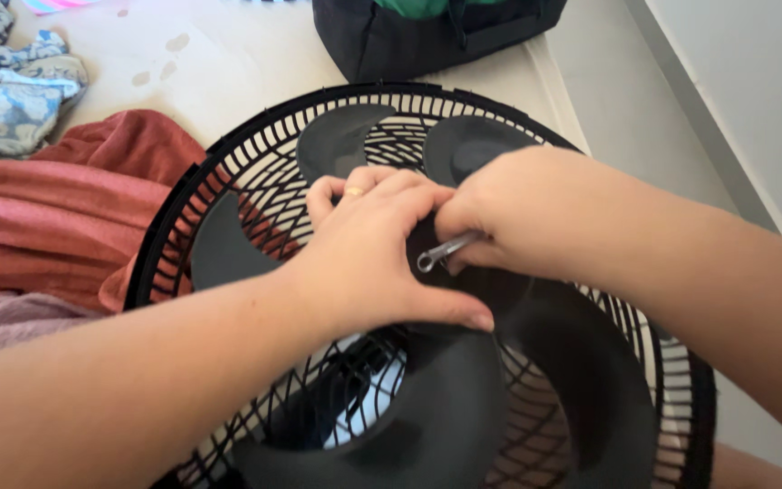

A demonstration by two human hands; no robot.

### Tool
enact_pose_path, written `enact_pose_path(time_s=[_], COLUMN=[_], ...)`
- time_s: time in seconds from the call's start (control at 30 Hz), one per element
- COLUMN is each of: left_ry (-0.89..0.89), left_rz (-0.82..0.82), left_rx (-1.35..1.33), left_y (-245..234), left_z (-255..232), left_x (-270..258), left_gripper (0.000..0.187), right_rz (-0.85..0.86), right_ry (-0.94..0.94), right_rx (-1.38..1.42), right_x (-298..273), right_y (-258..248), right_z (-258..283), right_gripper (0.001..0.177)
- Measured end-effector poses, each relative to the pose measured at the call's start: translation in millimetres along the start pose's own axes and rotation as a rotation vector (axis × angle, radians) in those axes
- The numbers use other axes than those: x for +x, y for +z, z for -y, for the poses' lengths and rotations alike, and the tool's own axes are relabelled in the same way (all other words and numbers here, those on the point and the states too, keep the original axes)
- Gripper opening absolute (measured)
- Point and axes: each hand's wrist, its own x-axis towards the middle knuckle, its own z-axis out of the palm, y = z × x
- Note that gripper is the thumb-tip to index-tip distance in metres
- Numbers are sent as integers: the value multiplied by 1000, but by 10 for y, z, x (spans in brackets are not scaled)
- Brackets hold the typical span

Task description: The person secures a fan blade onto a fan motor using a wrench. They first tighten the central nut by hand, then use a wrench to fully secure it, holding the blade steady with the other hand.

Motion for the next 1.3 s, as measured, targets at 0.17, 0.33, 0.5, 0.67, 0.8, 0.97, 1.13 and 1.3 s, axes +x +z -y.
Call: enact_pose_path(time_s=[0.17, 0.33, 0.5, 0.67, 0.8, 0.97, 1.13, 1.3], left_ry=[0, 0, -30, -57, -50, -44, -21, -25], left_rz=[-8, -3, 32, 59, 55, 52, 31, 25], left_rx=[21, 54, 49, 48, 42, 34, 39, 46], left_y=[22, 31, 28, 15, 18, 29, 44, 51], left_z=[-52, -69, -90, -100, -106, -92, -63, -66], left_x=[-40, -66, -54, -59, -60, -61, -62, -57], left_gripper=[93, 90, 89, 91, 92, 93, 94, 95], right_rz=[-83, -141, -186, -126, -143, -249, -319, -295], right_ry=[-73, -108, -154, -30, -49, -180, -309, -228], right_rx=[38, 126, 132, 64, 44, 107, 119, 88], right_x=[-127, -168, -175, -189, -200, -222, -185, -165], right_y=[11, 88, 116, 89, 81, 176, 296, 321], right_z=[36, -8, -36, 29, 37, -58, -143, -110], right_gripper=[17, 20, 23, 20, 23, 30, 18, 21])
